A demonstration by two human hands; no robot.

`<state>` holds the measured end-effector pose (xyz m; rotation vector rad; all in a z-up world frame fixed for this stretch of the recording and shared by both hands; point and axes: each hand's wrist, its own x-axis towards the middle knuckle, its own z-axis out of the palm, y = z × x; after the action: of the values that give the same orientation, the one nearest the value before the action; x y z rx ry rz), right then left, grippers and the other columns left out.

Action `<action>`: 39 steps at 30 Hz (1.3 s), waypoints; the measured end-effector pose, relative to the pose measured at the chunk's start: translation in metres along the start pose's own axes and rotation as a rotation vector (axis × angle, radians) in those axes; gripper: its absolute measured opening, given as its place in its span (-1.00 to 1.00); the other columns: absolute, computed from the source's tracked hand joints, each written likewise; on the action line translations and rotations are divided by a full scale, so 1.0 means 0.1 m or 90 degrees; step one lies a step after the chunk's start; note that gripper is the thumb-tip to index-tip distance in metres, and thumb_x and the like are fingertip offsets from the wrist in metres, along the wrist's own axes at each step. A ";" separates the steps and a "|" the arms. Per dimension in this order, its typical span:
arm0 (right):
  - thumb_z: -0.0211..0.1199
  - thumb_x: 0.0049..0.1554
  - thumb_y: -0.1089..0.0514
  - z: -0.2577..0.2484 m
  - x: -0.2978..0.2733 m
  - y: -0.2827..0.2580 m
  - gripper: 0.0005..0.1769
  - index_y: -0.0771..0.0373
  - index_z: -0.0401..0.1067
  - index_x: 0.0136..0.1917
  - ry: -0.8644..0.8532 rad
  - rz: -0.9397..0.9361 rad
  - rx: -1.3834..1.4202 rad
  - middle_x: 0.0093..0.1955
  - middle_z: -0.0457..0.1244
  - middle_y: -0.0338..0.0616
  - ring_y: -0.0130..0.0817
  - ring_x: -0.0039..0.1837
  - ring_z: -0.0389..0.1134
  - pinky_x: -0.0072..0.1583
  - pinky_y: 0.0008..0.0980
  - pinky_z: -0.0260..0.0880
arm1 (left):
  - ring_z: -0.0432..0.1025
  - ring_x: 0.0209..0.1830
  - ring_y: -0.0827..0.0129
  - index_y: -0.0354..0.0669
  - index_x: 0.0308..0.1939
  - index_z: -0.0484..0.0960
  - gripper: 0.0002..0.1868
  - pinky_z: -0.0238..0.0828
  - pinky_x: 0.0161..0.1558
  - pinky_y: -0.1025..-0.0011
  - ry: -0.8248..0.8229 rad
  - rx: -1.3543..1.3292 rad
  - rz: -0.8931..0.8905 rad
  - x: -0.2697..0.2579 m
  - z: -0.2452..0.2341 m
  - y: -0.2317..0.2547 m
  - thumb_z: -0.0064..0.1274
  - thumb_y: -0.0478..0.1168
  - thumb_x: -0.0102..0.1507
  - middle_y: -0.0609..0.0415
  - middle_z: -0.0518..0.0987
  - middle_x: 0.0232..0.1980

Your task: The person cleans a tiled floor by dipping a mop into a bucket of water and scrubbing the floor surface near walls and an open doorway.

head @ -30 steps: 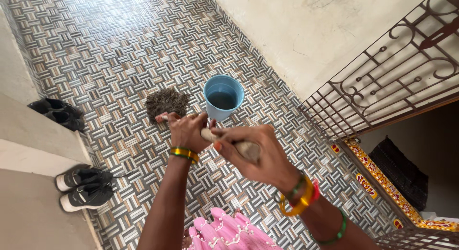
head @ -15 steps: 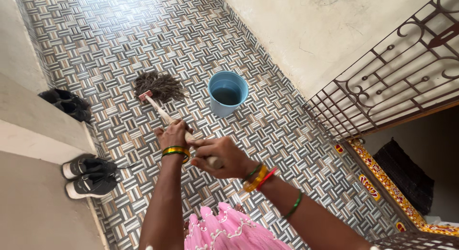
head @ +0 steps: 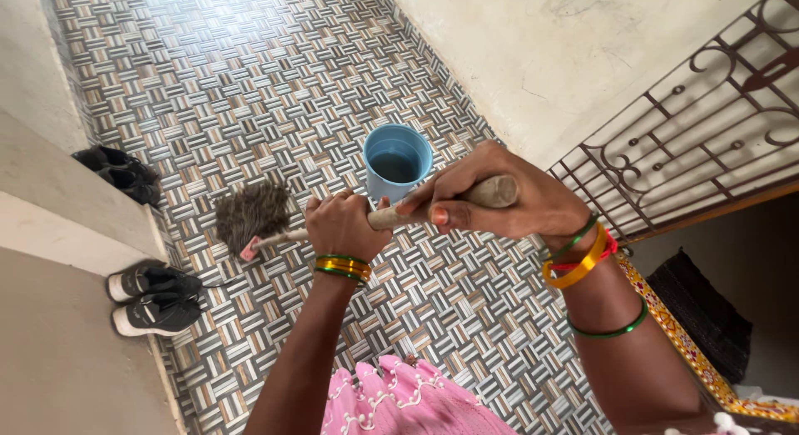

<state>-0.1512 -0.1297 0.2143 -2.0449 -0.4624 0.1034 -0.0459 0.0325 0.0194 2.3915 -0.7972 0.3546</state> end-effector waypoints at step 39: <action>0.35 0.14 -0.10 0.41 -0.21 0.11 -0.64 0.19 0.53 -0.33 -0.113 -0.021 -0.224 -0.40 0.35 -0.17 -0.26 -0.40 0.36 -0.13 -0.24 0.35 | 0.47 -0.31 -0.01 -0.18 -0.64 0.56 -0.60 0.32 -0.04 0.05 0.079 -0.093 -0.029 -0.55 0.43 -0.17 0.16 0.02 0.14 -0.07 0.56 -0.44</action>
<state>-0.1778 -0.1080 0.1819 -2.3823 -0.6629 0.1967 -0.0762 0.0422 -0.0452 2.2254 -0.6866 0.4080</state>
